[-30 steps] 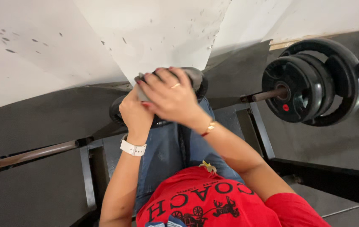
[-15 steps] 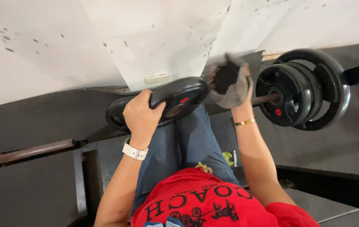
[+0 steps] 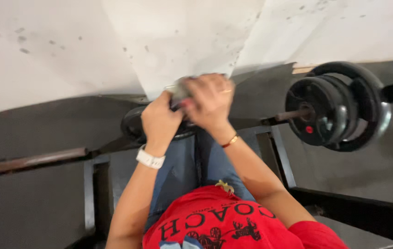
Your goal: The person cleans a black weight plate resting on their lap using a spray bottle and a cloth. They spray the plate with a cleaning solution and wipe it thoroughly with the cloth, rotating the plate to clean different sections.
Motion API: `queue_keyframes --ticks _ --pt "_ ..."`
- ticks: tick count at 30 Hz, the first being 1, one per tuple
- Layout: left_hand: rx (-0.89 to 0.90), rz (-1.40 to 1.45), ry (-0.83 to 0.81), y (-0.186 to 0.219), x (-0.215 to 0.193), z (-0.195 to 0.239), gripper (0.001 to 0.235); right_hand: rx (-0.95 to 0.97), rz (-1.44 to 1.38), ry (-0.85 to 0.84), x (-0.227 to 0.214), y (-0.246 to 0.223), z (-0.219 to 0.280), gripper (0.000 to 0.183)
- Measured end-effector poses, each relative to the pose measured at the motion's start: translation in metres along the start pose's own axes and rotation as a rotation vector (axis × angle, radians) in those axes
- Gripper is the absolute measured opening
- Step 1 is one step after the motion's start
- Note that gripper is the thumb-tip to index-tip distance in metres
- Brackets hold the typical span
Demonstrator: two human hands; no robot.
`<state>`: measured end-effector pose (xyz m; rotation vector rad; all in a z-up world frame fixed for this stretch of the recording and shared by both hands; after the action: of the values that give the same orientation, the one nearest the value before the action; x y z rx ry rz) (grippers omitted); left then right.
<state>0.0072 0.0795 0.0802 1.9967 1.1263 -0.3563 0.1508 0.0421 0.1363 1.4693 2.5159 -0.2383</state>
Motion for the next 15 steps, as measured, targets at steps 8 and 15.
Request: queue_keyframes --ticks 8,15 --pt "0.062 -0.014 0.064 0.003 -0.005 -0.001 0.037 1.049 -0.258 -0.075 0.034 0.152 0.303 0.051" --pt "0.013 0.146 0.158 -0.012 -0.019 0.008 0.030 1.754 -0.316 0.265 0.017 0.146 0.233 0.074"
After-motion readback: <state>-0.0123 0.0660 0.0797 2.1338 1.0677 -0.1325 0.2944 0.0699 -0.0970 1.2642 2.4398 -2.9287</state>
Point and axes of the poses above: each hand's wrist, its own z-axis away from the middle knuckle, its own x-axis out of the palm, y = z × x, the point moved 10 cm from there along -z, towards the middle knuckle, and after that the axes turned 14 degrees about y, right-handed, at the moved point
